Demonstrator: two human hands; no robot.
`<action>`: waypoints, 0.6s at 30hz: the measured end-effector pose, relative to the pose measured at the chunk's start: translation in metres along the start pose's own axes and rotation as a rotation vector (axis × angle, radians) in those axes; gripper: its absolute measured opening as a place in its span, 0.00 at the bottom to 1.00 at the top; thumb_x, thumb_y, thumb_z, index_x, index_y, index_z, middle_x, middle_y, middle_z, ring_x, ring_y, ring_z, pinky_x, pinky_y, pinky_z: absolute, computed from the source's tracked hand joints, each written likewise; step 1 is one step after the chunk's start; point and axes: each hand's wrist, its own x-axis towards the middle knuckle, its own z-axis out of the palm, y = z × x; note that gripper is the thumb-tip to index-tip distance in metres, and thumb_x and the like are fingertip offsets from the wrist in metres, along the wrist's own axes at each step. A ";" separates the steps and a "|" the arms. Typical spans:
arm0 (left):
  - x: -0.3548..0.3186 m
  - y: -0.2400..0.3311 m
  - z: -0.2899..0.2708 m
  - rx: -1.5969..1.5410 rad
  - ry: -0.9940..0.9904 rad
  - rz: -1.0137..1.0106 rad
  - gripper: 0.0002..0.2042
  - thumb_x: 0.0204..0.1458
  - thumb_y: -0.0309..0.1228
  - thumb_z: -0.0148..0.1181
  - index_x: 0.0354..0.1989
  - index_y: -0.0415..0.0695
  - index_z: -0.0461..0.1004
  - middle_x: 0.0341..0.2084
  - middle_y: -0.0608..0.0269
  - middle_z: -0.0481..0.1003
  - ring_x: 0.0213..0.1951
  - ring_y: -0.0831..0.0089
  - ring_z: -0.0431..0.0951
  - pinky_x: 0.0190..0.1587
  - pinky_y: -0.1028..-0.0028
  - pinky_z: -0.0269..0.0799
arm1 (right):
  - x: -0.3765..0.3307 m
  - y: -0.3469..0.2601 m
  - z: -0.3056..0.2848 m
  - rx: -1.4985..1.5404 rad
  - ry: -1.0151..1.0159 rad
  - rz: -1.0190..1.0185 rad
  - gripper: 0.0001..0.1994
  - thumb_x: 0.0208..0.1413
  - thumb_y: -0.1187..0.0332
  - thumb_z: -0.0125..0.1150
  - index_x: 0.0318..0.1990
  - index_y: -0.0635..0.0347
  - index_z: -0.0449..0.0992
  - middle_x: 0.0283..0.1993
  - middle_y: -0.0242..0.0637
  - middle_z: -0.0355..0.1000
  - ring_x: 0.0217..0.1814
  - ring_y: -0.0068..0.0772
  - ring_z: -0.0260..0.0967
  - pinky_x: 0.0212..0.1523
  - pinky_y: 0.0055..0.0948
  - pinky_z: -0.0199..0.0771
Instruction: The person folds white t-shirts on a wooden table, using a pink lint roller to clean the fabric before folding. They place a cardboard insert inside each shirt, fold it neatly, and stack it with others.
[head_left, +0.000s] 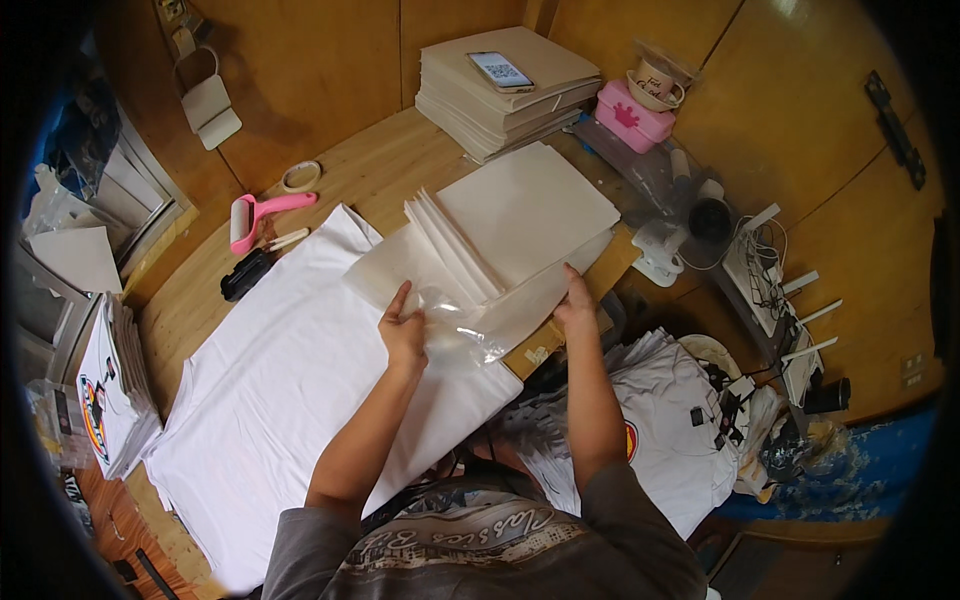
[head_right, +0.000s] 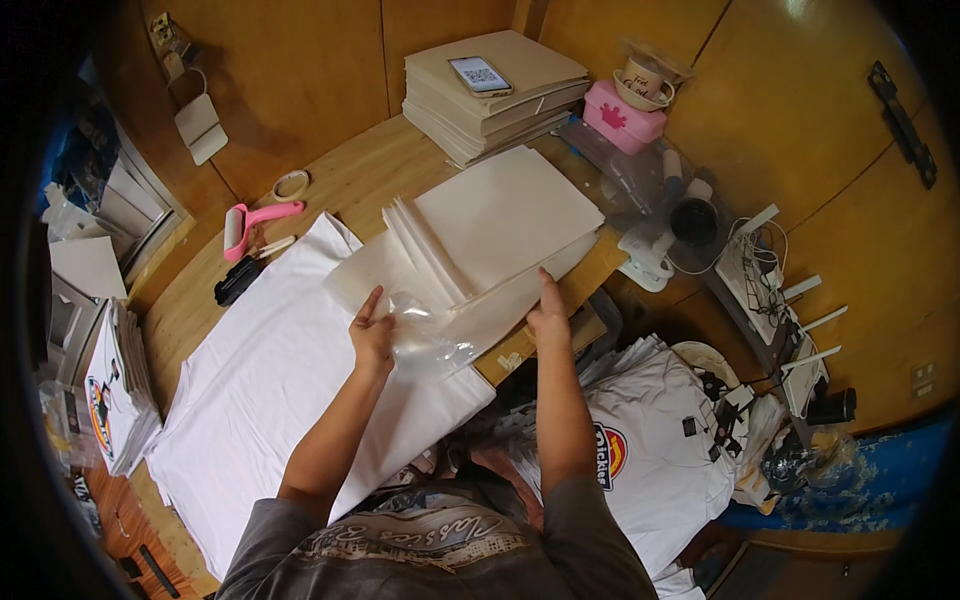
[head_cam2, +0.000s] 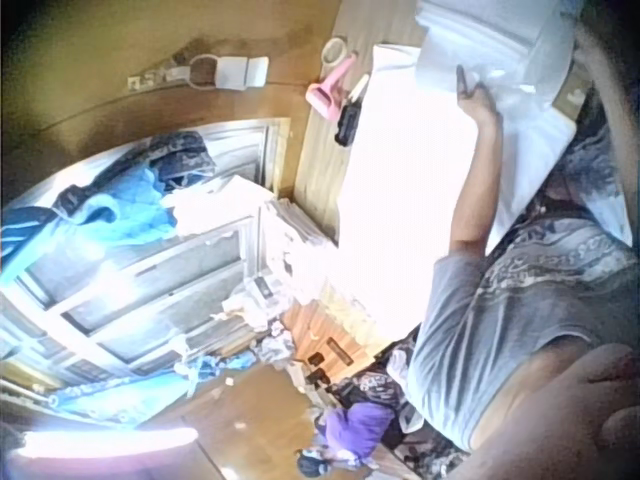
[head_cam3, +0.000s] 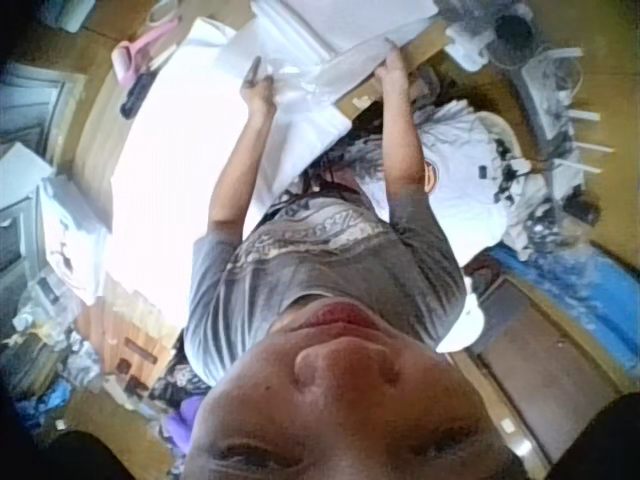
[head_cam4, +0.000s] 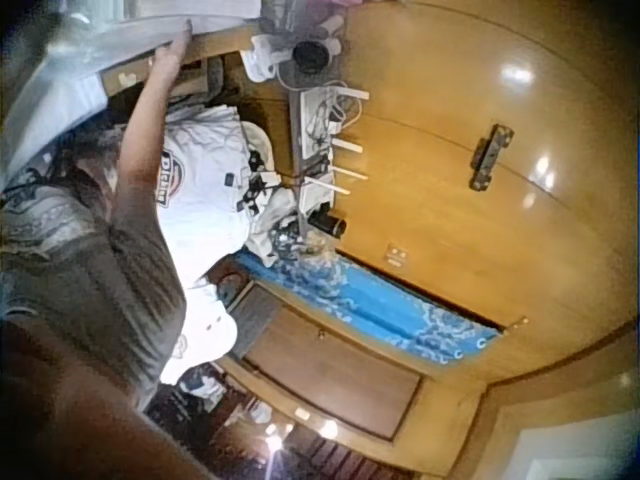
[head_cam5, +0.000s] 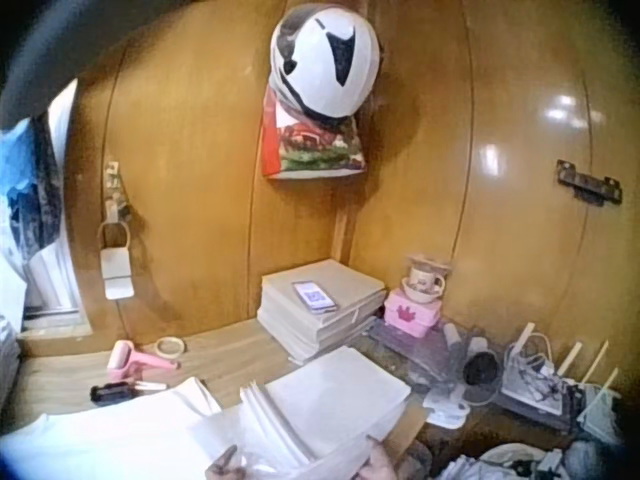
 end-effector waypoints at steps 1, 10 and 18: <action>-0.002 0.001 -0.008 0.002 0.019 0.002 0.23 0.41 0.11 0.42 0.49 0.41 0.64 0.31 0.58 0.71 0.24 0.80 0.69 0.27 0.83 0.66 | 0.002 -0.002 0.001 -0.059 -0.016 0.029 0.23 0.50 0.63 0.51 0.53 0.60 0.57 0.53 0.38 0.57 0.53 0.36 0.55 0.50 0.38 0.58; -0.015 0.013 -0.026 0.004 0.059 -0.038 0.22 0.41 0.11 0.42 0.48 0.40 0.65 0.31 0.58 0.71 0.24 0.80 0.69 0.27 0.82 0.66 | 0.027 0.004 -0.018 -0.290 -0.060 -0.064 0.25 0.42 0.68 0.57 0.51 0.59 0.60 0.51 0.36 0.59 0.52 0.35 0.56 0.52 0.31 0.55; -0.011 0.008 -0.047 0.121 0.086 0.067 0.22 0.40 0.11 0.41 0.46 0.40 0.67 0.28 0.60 0.72 0.22 0.83 0.66 0.25 0.83 0.64 | 0.025 -0.019 0.012 -0.091 -0.040 -0.041 0.25 0.45 0.62 0.59 0.50 0.62 0.60 0.49 0.40 0.63 0.51 0.37 0.60 0.49 0.35 0.62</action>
